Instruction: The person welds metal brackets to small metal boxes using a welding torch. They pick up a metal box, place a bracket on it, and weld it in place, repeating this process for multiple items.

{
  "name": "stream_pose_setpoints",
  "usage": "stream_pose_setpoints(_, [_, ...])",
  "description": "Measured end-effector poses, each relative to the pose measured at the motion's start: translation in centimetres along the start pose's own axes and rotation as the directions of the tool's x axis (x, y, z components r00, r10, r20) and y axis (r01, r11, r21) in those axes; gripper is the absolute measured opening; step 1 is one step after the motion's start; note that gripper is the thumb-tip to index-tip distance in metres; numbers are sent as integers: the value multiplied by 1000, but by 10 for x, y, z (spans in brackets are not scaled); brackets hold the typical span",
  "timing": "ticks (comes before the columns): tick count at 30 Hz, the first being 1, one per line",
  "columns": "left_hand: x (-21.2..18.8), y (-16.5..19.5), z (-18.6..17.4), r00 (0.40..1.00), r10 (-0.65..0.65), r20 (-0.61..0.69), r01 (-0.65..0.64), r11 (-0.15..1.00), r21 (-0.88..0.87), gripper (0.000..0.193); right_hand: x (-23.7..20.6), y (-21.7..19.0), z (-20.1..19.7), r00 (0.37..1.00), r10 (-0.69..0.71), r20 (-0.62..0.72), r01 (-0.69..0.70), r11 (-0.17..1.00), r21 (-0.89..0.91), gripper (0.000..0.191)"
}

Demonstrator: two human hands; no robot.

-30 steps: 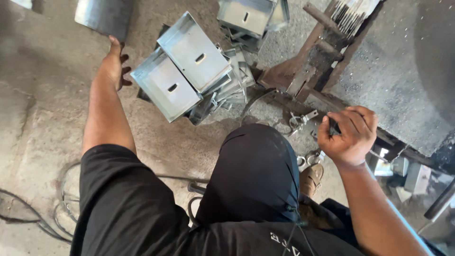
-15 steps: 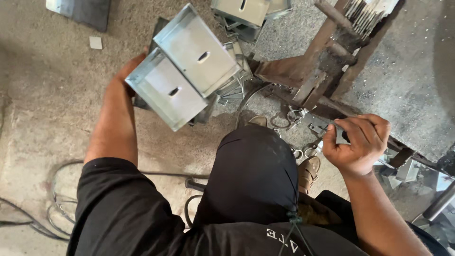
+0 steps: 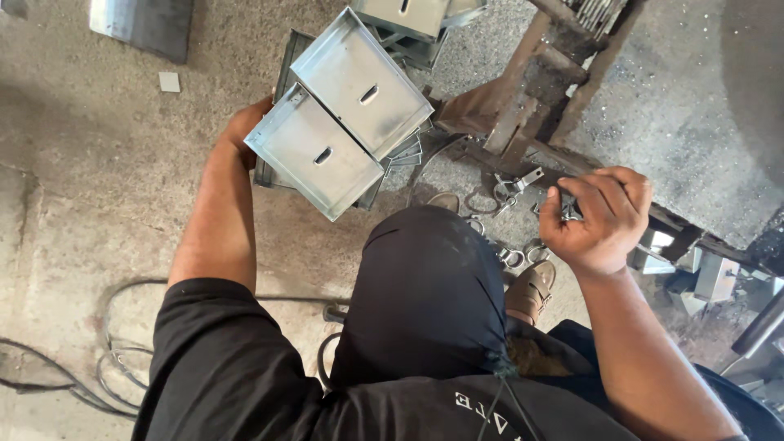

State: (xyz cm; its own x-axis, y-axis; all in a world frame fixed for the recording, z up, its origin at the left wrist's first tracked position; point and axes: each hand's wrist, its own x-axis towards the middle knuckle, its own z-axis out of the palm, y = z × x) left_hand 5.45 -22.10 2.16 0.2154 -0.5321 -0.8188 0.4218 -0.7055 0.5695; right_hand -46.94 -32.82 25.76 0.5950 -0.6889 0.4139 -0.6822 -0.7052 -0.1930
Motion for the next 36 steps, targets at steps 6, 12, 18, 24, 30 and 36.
stream_pose_setpoints(6, [-10,0,27,999,7,-43,-3,996,91,56,1,0,-2,1000,-3,1,3,1000,-4,11])
stream_pose_setpoints(12, [-21,5,46,994,-2,-108,11,997,81,58,2,1,-3,1000,-13,7,13,1000,-1,10])
stream_pose_setpoints(18, [-17,0,52,987,13,-162,6,993,119,58,5,-3,-6,1000,-20,3,20,1000,-19,9])
stream_pose_setpoints(24, [-32,8,58,985,-42,-168,63,990,125,58,6,-3,-8,1000,-21,-10,21,1000,-12,8])
stream_pose_setpoints(30, [-94,55,66,600,696,-394,-433,697,572,38,6,0,-8,998,-36,-50,36,999,-12,9])
stream_pose_setpoints(36, [-188,72,128,339,724,601,-686,-247,685,17,7,-6,-14,995,-30,-92,32,999,19,11])
